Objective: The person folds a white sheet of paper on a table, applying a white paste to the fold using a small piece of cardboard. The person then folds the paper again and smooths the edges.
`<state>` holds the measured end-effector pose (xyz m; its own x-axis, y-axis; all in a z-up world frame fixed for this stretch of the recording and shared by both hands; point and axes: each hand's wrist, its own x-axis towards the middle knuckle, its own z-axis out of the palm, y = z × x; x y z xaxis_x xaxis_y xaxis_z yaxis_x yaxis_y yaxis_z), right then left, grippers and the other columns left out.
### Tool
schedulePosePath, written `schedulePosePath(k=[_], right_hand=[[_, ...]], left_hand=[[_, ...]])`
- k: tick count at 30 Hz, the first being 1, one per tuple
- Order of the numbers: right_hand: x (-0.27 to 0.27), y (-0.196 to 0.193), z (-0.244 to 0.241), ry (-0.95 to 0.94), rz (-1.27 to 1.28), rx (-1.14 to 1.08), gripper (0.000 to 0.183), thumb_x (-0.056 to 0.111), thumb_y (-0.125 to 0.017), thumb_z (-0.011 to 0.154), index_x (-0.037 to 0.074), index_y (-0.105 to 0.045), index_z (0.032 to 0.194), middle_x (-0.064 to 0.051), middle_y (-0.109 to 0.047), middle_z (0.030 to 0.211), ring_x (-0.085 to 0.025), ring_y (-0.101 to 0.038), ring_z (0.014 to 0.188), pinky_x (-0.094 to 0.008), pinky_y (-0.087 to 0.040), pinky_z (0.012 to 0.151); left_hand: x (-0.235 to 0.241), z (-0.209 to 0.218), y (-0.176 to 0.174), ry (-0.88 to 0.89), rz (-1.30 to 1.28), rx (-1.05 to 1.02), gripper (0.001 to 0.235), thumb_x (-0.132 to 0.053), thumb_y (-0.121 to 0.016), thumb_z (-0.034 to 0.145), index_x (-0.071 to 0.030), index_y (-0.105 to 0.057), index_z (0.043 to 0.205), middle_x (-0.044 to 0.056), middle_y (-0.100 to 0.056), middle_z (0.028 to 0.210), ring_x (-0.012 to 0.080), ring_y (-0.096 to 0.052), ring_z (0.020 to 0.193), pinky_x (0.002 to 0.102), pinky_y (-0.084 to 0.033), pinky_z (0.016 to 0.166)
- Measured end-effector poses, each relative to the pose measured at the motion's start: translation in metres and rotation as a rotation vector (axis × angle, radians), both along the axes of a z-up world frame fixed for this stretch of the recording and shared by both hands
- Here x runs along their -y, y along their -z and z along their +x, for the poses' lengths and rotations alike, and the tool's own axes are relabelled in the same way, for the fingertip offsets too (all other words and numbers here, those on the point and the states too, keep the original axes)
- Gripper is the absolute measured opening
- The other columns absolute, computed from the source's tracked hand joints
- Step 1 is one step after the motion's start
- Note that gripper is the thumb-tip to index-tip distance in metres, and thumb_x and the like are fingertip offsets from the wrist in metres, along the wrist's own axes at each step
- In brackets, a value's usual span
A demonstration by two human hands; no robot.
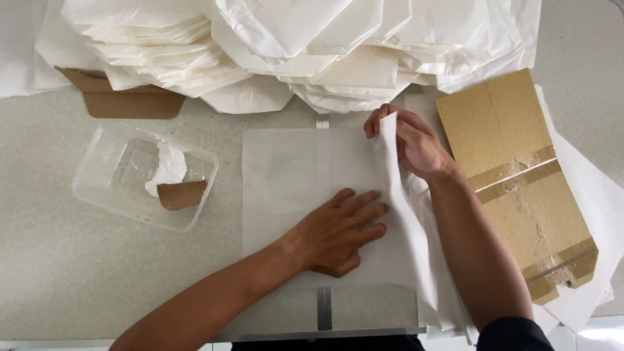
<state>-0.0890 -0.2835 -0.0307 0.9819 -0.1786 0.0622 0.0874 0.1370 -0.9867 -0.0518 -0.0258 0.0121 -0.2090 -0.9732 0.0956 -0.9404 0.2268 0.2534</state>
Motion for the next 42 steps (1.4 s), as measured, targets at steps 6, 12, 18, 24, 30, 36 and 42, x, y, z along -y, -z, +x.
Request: schedulePosePath(k=[6,12,18,24,30,36,42], right_hand=[[0.003,-0.019,0.001,-0.006,-0.148,0.119,0.033,0.022,-0.039,0.108,0.003,-0.063,0.096,-0.021,-0.062,0.107,-0.028,-0.059,0.106,-0.038,-0.038,0.090],[-0.007,-0.010,0.004,0.129,-0.158,0.111,0.020,0.020,-0.055,0.106,0.001,-0.060,0.100,-0.010,-0.062,0.082,-0.014,-0.054,0.076,-0.026,-0.037,0.071],[-0.001,-0.005,-0.001,0.270,-0.304,0.068,0.027,0.022,-0.057,0.114,0.002,-0.061,0.097,-0.003,-0.052,0.077,-0.008,-0.043,0.069,-0.022,-0.031,0.066],[-0.015,-0.033,-0.005,0.088,-0.401,0.055,0.027,0.026,-0.046,0.102,0.004,-0.060,0.095,-0.012,-0.067,0.095,-0.022,-0.066,0.092,-0.034,-0.052,0.089],[-0.015,-0.018,0.001,0.127,-0.297,0.173,0.037,0.050,-0.067,0.098,0.015,-0.055,0.100,0.000,-0.063,0.093,-0.013,-0.063,0.095,-0.032,-0.049,0.096],[-0.063,-0.058,0.012,0.271,-0.317,0.133,0.050,0.063,-0.047,0.104,0.013,-0.045,0.098,0.004,-0.039,0.090,-0.010,-0.037,0.083,-0.026,-0.033,0.079],[-0.060,-0.052,0.008,0.305,-0.176,0.129,0.042,0.050,-0.042,0.107,0.010,-0.055,0.113,-0.009,-0.064,0.109,-0.018,-0.059,0.103,-0.032,-0.047,0.096]], left_hand=[[0.001,0.012,0.002,0.079,0.006,-0.173,0.060,-0.025,-0.046,0.070,-0.011,-0.053,0.129,0.019,-0.035,0.162,0.0409,-0.035,0.148,0.060,-0.028,0.118],[0.000,0.017,0.010,0.082,-0.013,-0.192,0.066,-0.031,-0.047,0.074,-0.010,-0.049,0.137,0.019,-0.029,0.166,0.0388,-0.035,0.150,0.059,-0.027,0.120],[0.002,0.016,0.025,0.067,-0.048,-0.130,0.085,-0.041,-0.047,0.077,-0.009,-0.038,0.155,0.018,-0.026,0.169,0.0354,-0.033,0.155,0.055,-0.031,0.123],[0.004,0.016,0.028,0.075,0.014,-0.027,0.105,-0.057,-0.071,0.090,-0.015,-0.012,0.166,0.007,-0.005,0.174,0.0312,-0.017,0.163,0.047,-0.028,0.130],[0.002,0.013,0.019,0.036,-0.067,0.007,0.078,-0.051,-0.062,0.081,-0.022,-0.046,0.151,0.008,-0.029,0.166,0.0434,-0.023,0.154,0.060,-0.029,0.121],[0.024,0.017,0.018,-0.038,-0.167,-0.258,0.045,-0.035,-0.059,0.097,-0.008,-0.059,0.133,0.015,-0.063,0.130,0.0310,-0.065,0.107,0.048,-0.053,0.088],[0.034,0.028,0.018,-0.234,-0.300,-0.315,0.048,-0.008,-0.076,0.079,-0.005,-0.060,0.124,0.019,-0.048,0.145,0.0447,-0.029,0.150,0.056,-0.041,0.114]])
